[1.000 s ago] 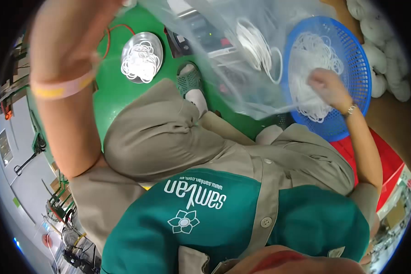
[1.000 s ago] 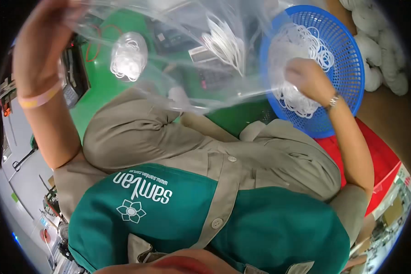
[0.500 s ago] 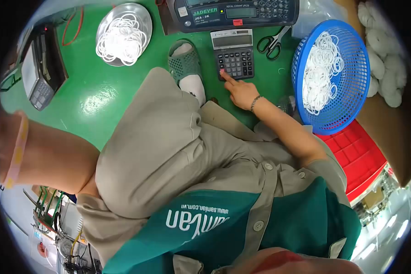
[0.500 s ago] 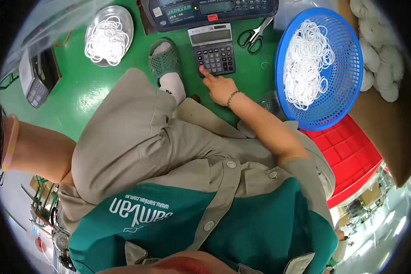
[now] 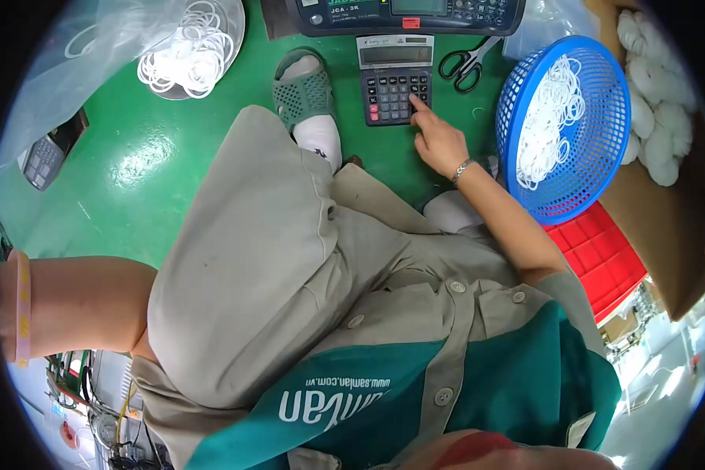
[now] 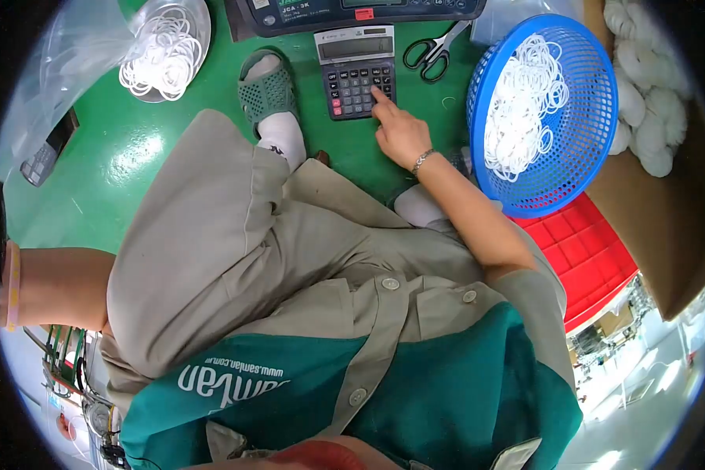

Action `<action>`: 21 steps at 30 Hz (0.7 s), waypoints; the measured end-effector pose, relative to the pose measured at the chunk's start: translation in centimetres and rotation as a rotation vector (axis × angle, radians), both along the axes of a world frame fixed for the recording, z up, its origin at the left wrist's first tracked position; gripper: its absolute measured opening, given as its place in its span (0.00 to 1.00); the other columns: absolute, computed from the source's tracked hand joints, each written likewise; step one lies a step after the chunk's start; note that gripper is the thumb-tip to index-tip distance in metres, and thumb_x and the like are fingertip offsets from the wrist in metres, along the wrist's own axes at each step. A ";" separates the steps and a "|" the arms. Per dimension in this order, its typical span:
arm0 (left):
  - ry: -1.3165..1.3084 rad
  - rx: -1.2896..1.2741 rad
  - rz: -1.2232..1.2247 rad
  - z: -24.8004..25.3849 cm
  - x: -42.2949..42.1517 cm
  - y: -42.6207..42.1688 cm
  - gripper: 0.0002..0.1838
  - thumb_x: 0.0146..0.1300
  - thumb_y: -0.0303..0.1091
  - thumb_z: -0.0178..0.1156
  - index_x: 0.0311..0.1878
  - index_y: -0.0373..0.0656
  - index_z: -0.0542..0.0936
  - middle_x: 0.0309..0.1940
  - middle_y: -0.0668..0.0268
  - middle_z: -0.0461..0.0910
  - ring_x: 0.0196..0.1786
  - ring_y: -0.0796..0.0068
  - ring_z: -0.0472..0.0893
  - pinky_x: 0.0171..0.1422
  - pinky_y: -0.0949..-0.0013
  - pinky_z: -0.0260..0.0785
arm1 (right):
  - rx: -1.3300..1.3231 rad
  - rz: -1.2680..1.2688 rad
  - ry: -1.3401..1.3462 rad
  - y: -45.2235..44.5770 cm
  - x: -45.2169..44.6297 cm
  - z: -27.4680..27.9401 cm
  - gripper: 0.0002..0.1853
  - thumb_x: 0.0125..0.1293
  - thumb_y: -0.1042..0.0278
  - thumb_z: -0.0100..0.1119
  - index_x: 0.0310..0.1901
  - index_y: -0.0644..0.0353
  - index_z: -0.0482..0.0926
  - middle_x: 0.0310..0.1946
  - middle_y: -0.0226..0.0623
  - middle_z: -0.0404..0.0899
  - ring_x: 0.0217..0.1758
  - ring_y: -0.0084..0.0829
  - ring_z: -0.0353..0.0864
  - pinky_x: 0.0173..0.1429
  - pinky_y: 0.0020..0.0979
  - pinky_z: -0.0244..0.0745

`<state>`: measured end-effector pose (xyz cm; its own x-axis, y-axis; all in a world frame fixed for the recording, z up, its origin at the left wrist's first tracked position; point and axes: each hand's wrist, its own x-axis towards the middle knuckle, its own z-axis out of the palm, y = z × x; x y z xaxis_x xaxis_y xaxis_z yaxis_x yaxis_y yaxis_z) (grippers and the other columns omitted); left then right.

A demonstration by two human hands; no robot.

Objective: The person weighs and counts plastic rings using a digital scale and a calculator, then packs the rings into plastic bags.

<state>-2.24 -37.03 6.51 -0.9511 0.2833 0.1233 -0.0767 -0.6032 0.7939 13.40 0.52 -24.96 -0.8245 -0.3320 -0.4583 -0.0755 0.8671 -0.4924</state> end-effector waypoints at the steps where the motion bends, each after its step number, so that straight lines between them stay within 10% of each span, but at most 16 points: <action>1: 0.057 -0.048 0.129 -0.1 0.1 -0.1 0.10 0.55 0.17 0.44 0.39 0.23 0.72 0.36 0.47 0.74 0.38 0.64 0.78 0.40 0.72 0.76 | 0.002 0.003 -0.008 0.2 -0.1 -0.1 0.10 0.49 0.74 0.46 0.36 0.56 0.65 0.61 0.28 0.59 0.43 0.38 0.75 0.43 0.37 0.71; 21: -0.003 0.046 0.226 -0.5 0.1 0.3 0.11 0.54 0.17 0.44 0.39 0.24 0.72 0.34 0.46 0.76 0.36 0.62 0.79 0.35 0.70 0.76 | 0.087 0.239 -0.030 -1.0 2.2 -0.8 0.13 0.47 0.74 0.49 0.38 0.54 0.66 0.58 0.24 0.63 0.37 0.33 0.78 0.36 0.34 0.73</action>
<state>-2.18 -36.72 6.05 -0.9900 0.0575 0.1285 0.0620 -0.6412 0.7649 15.58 -0.49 -25.76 -0.7126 -0.4745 -0.5168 -0.2702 0.8654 -0.4219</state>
